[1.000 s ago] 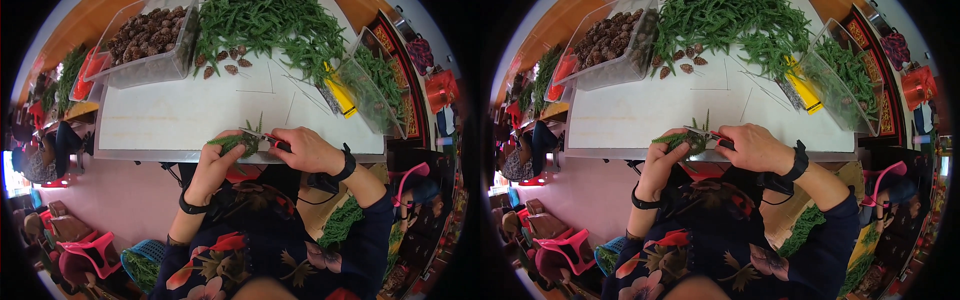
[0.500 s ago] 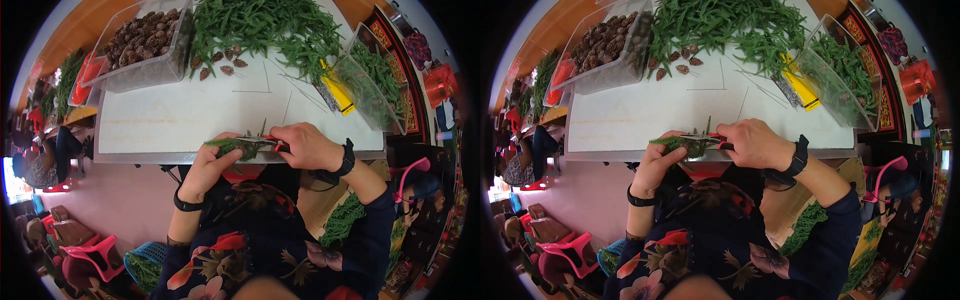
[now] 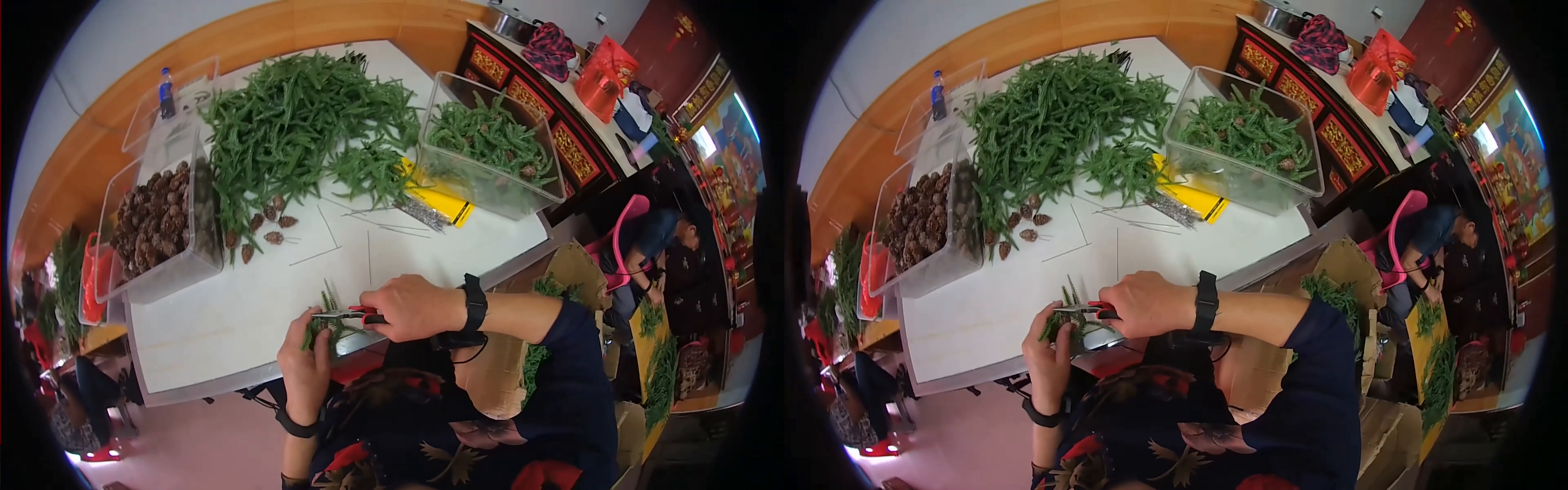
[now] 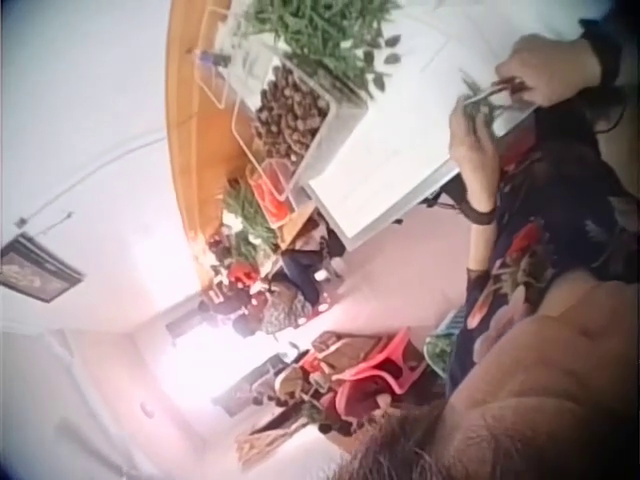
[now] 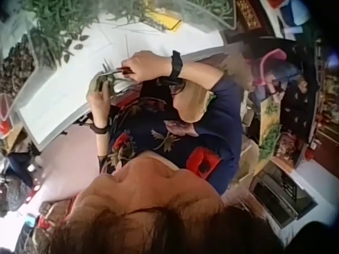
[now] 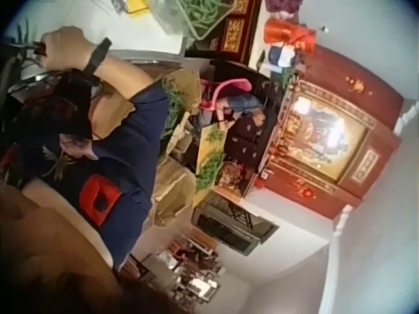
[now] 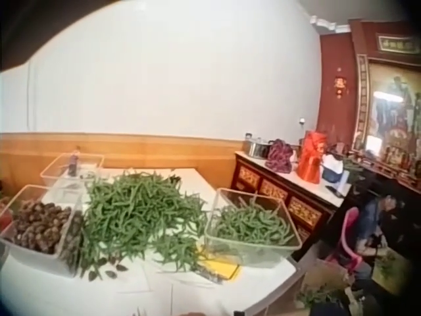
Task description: Trimming small buds or seeds from green leafy stems using a pair of cutters and sorting them into containers.
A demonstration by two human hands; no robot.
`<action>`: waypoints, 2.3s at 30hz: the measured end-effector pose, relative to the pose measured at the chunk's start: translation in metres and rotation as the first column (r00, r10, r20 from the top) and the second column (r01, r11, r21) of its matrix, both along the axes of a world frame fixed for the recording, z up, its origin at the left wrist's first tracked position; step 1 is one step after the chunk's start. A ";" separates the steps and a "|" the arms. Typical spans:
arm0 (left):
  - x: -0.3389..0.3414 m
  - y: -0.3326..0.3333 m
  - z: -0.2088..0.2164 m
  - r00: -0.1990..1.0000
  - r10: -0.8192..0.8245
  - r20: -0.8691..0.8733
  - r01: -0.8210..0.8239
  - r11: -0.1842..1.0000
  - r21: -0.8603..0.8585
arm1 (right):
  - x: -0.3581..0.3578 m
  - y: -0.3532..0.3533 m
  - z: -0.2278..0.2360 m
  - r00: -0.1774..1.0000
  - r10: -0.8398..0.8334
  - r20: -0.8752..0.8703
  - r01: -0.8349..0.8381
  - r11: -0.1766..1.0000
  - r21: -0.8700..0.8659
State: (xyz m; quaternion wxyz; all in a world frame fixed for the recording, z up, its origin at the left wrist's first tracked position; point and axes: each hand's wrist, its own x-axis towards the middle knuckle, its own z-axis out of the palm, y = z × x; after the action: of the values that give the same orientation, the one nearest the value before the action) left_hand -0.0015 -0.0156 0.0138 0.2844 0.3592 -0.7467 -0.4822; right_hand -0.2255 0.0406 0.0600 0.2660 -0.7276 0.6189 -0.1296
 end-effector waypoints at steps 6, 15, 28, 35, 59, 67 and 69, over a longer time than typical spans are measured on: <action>-0.016 0.005 0.007 0.948 0.127 -0.293 -0.070 0.978 0.198 | -0.011 0.005 0.010 0.997 -0.061 -0.044 0.060 0.998 -0.008; 0.009 0.002 -0.015 0.977 0.160 -0.141 -0.132 0.973 0.189 | -0.118 -0.018 0.086 0.738 -0.663 0.121 0.642 0.636 -0.429; 0.012 -0.004 -0.048 0.967 0.236 -0.091 -0.244 0.965 -0.096 | -0.200 -0.047 0.109 0.290 -0.692 0.661 0.909 0.416 0.036; 0.014 -0.003 -0.046 0.972 0.217 -0.091 -0.227 0.967 -0.115 | -0.172 -0.012 0.042 0.909 -0.289 0.300 0.360 0.907 -0.216; 0.011 -0.017 -0.009 0.990 0.091 0.105 -0.102 0.989 0.110 | -0.083 -0.029 -0.081 0.862 -0.467 -0.196 0.348 0.828 -0.439; -0.049 -0.110 0.024 0.826 0.256 0.502 0.146 0.763 -0.630 | -0.079 -0.044 -0.066 0.906 -0.421 -0.036 0.323 0.745 -0.583; -0.063 -0.131 0.014 0.783 0.305 0.542 0.273 0.615 -0.740 | -0.076 -0.060 -0.066 0.934 -0.266 0.239 0.357 0.725 -0.589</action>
State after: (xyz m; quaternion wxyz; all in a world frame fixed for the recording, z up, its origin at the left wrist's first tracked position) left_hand -0.0650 -0.1471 0.0276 0.1541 0.3412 -0.9262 0.0456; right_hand -0.3012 -0.0192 -0.0059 0.0268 -0.6490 0.6343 -0.4193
